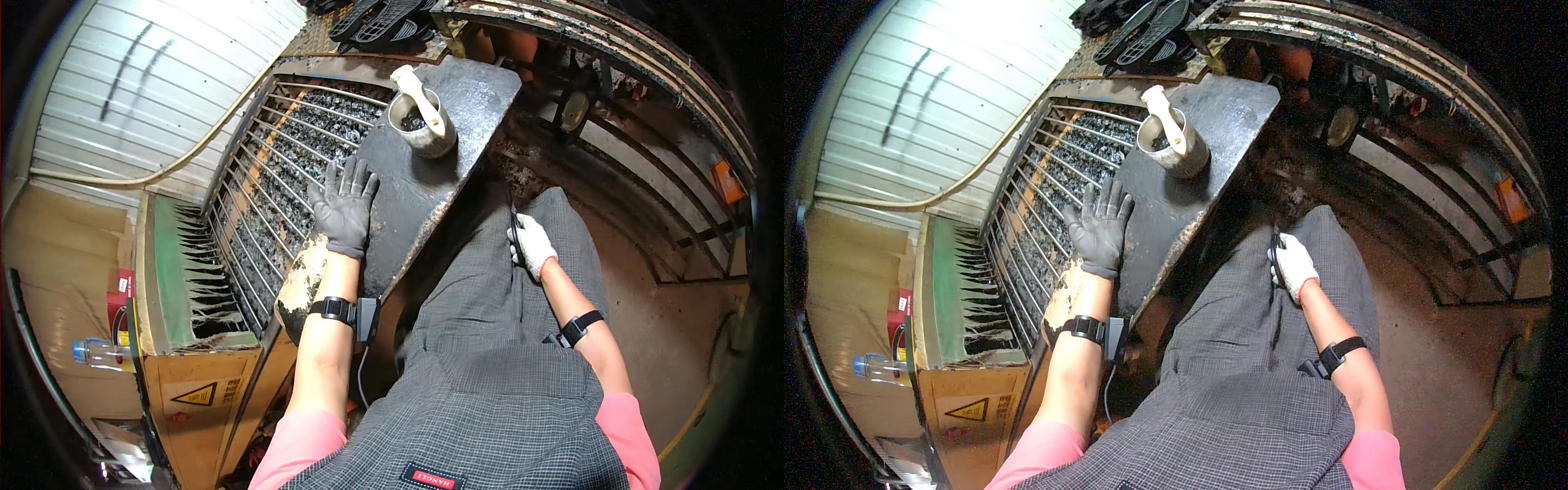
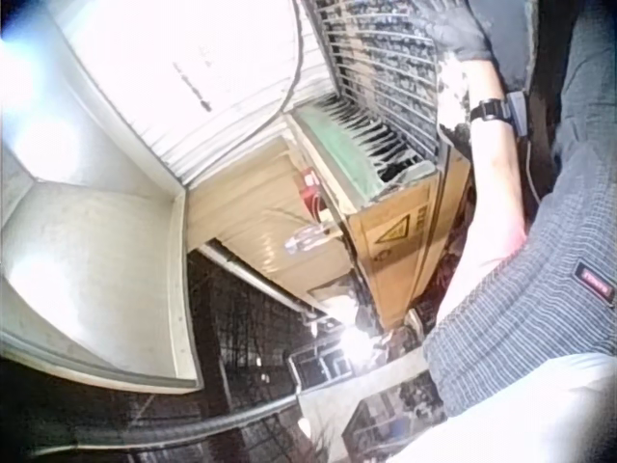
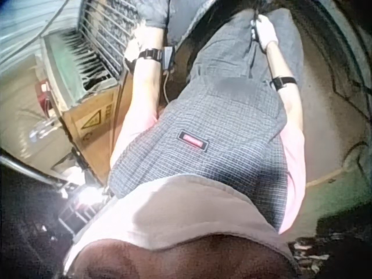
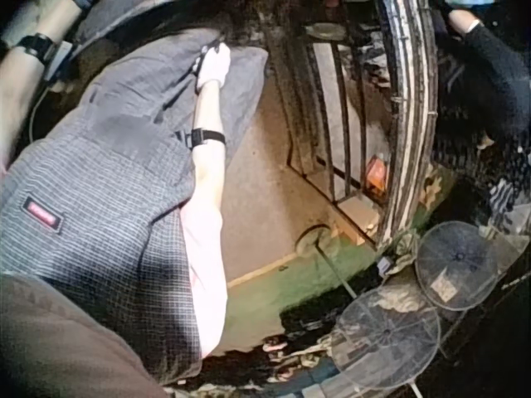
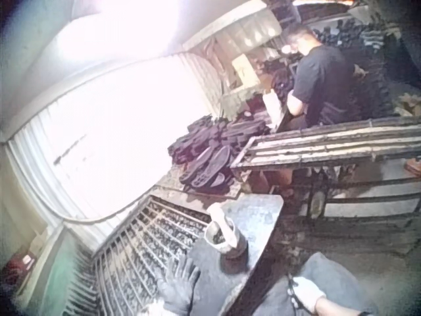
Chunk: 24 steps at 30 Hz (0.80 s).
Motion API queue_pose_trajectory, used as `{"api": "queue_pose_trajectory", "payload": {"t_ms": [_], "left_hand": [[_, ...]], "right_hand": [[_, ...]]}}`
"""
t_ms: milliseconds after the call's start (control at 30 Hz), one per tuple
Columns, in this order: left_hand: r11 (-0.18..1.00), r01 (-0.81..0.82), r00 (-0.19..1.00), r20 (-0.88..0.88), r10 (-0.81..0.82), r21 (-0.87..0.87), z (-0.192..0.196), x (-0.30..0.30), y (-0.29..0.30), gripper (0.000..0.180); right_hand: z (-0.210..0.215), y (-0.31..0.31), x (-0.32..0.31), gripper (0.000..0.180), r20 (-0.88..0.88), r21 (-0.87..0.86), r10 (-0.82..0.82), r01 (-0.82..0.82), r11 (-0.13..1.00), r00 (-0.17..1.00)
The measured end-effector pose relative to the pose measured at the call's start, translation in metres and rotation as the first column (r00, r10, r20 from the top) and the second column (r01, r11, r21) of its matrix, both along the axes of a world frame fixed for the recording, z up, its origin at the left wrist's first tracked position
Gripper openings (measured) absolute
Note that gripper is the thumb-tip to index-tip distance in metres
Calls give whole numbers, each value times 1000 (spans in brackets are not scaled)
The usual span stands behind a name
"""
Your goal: Trimming excess material from shoe soles with scissors and applying glue with a brush.
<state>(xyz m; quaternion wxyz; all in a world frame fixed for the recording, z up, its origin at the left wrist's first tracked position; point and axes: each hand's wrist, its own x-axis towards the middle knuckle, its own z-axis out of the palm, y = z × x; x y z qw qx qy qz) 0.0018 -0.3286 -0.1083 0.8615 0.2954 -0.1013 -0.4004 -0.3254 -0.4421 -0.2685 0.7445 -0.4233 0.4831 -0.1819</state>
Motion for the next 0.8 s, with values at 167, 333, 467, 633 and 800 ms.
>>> {"api": "queue_pose_trajectory", "payload": {"t_ms": [167, 333, 467, 633, 800], "left_hand": [[1000, -6, 998, 60, 5, 26, 0, -4, 1, 87], [999, 9, 999, -44, -10, -32, -7, -10, 7, 100], [988, 144, 978, -144, -149, -48, 14, -81, 21, 106], [916, 388, 907, -131, -400, -108, 2, -189, 33, 99], [867, 499, 701, -589, -401, 3, -63, -234, 28, 91]], "right_hand": [[-4, 1, 1, 47, -43, -72, 15, -18, 997, 999], [7, 3, -6, 46, -83, -115, 15, -24, 993, 996], [27, 2, -17, 44, -38, -151, -70, 63, 986, 997], [63, -17, -49, 45, -194, -904, -80, -147, 401, 978], [93, 23, -97, 50, -358, -889, 52, -357, 287, 932]]}}
